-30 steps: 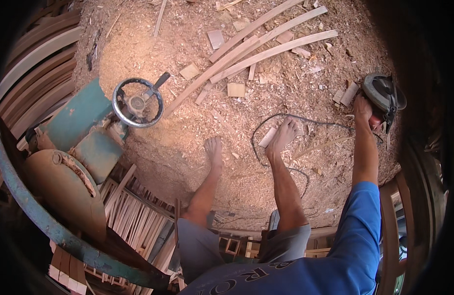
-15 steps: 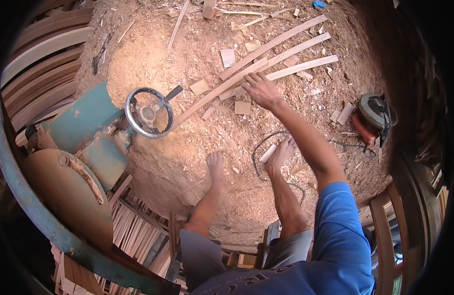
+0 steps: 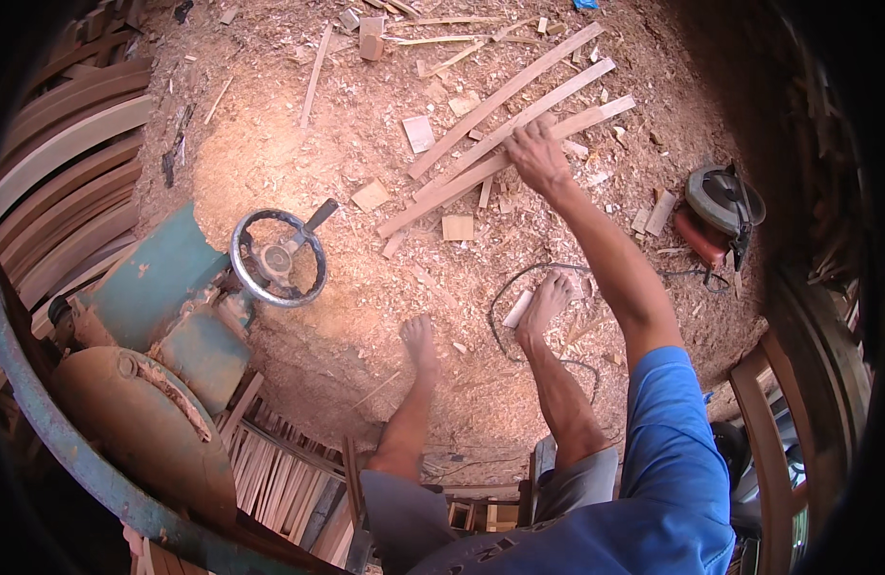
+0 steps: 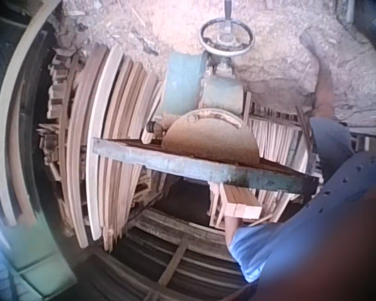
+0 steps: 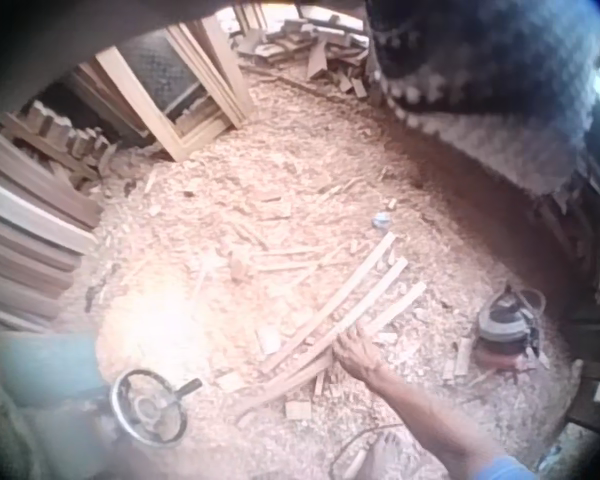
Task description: The person measures and cuts thin wooden strips using a tape measure and circular saw, then assembles them into a rectangular frame. The person repeatedly measures, marks, and cuts pieces, then joins them to form the frame structure.
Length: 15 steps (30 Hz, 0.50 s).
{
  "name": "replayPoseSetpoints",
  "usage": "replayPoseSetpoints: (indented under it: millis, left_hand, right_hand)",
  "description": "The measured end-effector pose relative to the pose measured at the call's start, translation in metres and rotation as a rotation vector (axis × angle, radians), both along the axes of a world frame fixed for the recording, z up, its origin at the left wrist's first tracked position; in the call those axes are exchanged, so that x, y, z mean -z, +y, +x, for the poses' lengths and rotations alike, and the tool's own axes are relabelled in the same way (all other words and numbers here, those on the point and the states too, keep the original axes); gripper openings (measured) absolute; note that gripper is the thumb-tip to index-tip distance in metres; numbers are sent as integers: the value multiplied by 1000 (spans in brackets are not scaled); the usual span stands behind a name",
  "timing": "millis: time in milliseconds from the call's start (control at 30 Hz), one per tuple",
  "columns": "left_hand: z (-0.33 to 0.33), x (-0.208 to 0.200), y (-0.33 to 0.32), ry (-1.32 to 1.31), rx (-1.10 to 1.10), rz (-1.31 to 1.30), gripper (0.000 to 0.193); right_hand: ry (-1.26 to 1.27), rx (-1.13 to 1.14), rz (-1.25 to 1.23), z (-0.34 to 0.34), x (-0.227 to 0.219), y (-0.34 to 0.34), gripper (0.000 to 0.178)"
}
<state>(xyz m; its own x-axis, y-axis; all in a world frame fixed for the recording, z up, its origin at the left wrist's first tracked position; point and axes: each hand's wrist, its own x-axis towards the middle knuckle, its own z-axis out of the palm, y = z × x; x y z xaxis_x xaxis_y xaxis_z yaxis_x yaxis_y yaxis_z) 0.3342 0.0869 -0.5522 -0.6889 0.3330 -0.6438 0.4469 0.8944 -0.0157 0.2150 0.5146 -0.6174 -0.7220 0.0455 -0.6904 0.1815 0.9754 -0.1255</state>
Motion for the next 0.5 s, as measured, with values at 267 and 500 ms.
replayPoseSetpoints:
  millis: [267, 500]
  left_hand:
    - [1, 5, 4, -113, -620, 190, 26]
    - [-3, -8, 6, -214, -575, 31, 27]
  right_hand:
    - [-15, -216, 38, 1, 14, 10, 51]
    - [335, -83, 48, -7, 18, 37, 35]
